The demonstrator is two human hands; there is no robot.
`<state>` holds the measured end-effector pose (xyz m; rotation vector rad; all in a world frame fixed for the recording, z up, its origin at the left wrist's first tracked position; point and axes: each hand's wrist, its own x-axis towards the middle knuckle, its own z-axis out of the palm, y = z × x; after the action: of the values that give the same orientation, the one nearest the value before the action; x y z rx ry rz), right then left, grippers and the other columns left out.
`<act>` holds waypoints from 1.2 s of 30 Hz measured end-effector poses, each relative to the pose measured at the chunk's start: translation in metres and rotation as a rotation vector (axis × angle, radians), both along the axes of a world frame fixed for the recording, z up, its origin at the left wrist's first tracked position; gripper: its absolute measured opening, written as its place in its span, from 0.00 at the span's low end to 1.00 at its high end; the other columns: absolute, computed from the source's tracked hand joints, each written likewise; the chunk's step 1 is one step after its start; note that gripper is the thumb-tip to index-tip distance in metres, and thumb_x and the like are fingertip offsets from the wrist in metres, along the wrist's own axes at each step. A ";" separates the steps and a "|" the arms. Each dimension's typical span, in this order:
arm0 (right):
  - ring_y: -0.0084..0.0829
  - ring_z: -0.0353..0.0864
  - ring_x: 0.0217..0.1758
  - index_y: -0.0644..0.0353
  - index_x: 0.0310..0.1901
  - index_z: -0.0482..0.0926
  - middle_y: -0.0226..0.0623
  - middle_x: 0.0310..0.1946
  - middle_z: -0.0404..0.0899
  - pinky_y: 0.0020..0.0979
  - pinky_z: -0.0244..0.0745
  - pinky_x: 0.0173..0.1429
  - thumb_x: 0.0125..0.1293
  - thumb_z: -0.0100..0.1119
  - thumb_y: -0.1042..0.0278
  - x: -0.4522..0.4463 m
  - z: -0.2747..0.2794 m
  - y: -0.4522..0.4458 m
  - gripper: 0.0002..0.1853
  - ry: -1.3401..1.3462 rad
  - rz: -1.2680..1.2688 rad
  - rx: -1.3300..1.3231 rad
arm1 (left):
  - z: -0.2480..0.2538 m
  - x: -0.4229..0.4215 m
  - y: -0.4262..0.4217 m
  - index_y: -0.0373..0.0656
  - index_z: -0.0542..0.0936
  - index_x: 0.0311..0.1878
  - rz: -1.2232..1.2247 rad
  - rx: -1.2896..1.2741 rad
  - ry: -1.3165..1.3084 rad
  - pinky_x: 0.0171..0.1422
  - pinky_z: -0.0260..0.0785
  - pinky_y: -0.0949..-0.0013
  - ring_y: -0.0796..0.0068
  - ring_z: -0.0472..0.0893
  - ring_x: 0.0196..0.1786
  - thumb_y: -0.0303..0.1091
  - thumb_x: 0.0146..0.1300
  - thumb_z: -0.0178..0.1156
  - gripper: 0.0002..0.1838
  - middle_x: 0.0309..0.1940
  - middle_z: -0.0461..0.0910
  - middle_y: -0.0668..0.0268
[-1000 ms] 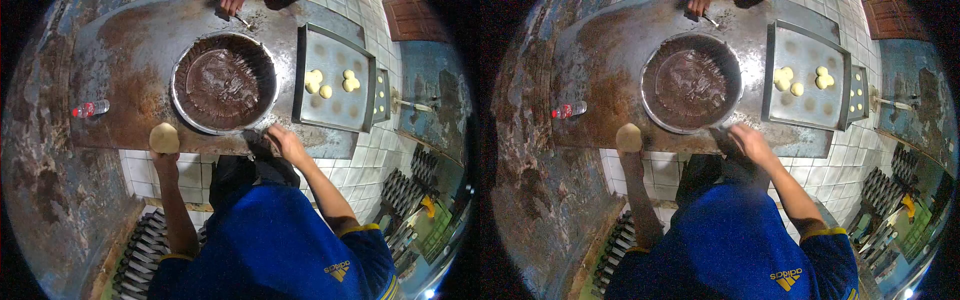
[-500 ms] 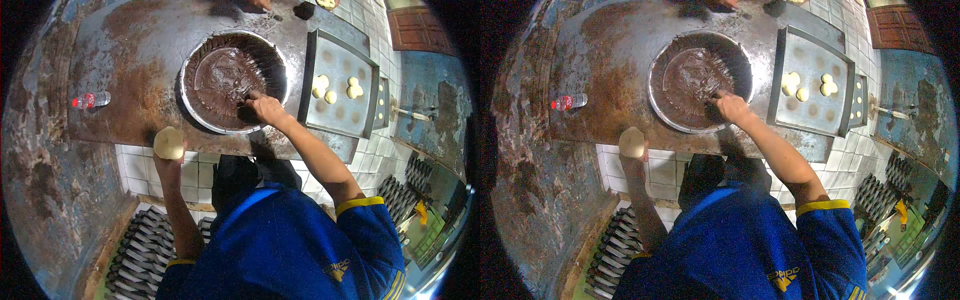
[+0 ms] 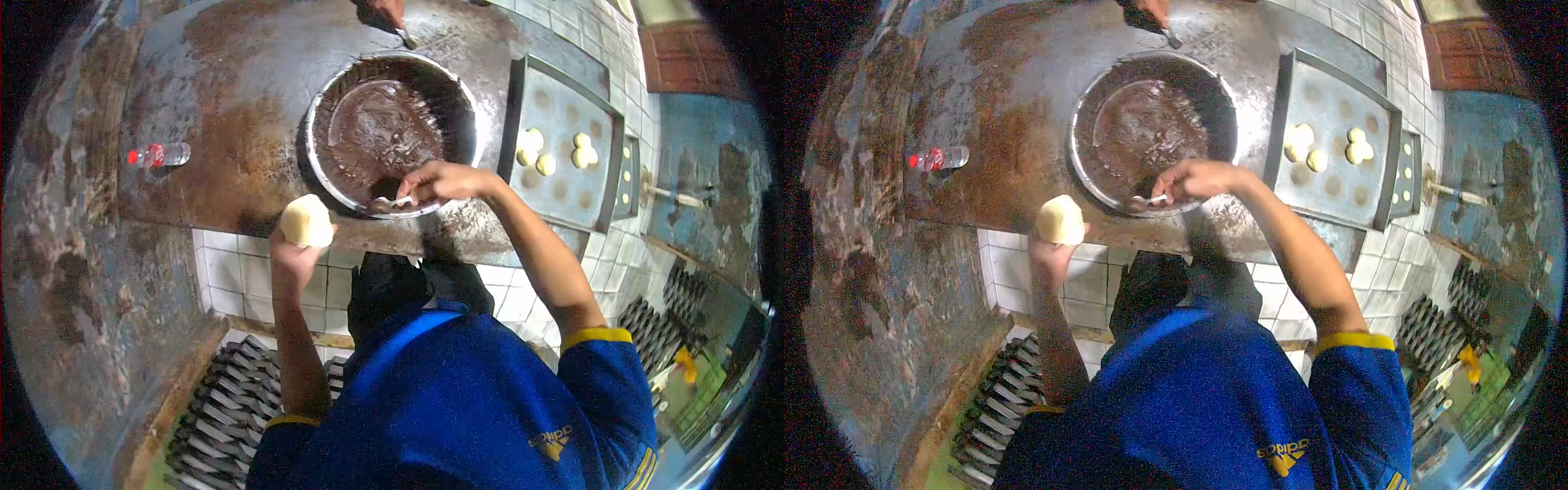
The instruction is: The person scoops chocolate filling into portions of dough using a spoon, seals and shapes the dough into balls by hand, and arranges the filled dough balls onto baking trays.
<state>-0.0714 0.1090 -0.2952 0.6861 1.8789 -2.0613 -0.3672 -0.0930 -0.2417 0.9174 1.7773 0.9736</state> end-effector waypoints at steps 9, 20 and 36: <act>0.45 0.83 0.55 0.52 0.62 0.85 0.42 0.48 0.80 0.43 0.79 0.63 0.67 0.62 0.78 -0.044 0.140 -0.072 0.22 0.310 -0.388 0.798 | 0.039 0.023 0.039 0.36 0.83 0.54 -0.146 0.315 -0.124 0.56 0.81 0.67 0.73 0.90 0.48 0.24 0.53 0.81 0.25 0.46 0.90 0.58; 0.42 0.83 0.54 0.58 0.61 0.84 0.44 0.49 0.80 0.38 0.79 0.61 0.74 0.58 0.77 -0.002 0.121 -0.119 0.17 0.274 -0.623 0.638 | 0.024 0.034 0.042 0.36 0.85 0.53 -0.257 0.353 0.064 0.54 0.82 0.66 0.71 0.90 0.45 0.28 0.55 0.80 0.22 0.42 0.91 0.63; 0.50 0.75 0.72 0.61 0.74 0.72 0.50 0.66 0.75 0.45 0.71 0.76 0.58 0.82 0.51 0.154 0.165 -0.110 0.46 0.273 -0.590 0.734 | 0.065 0.212 0.044 0.35 0.84 0.56 -0.519 0.118 -0.271 0.60 0.77 0.70 0.79 0.85 0.54 0.27 0.59 0.78 0.22 0.50 0.89 0.66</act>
<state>0.0828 -0.0006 -0.1302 1.3071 2.9157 -1.7654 -0.1548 -0.0493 -0.1763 1.1840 1.1791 0.8190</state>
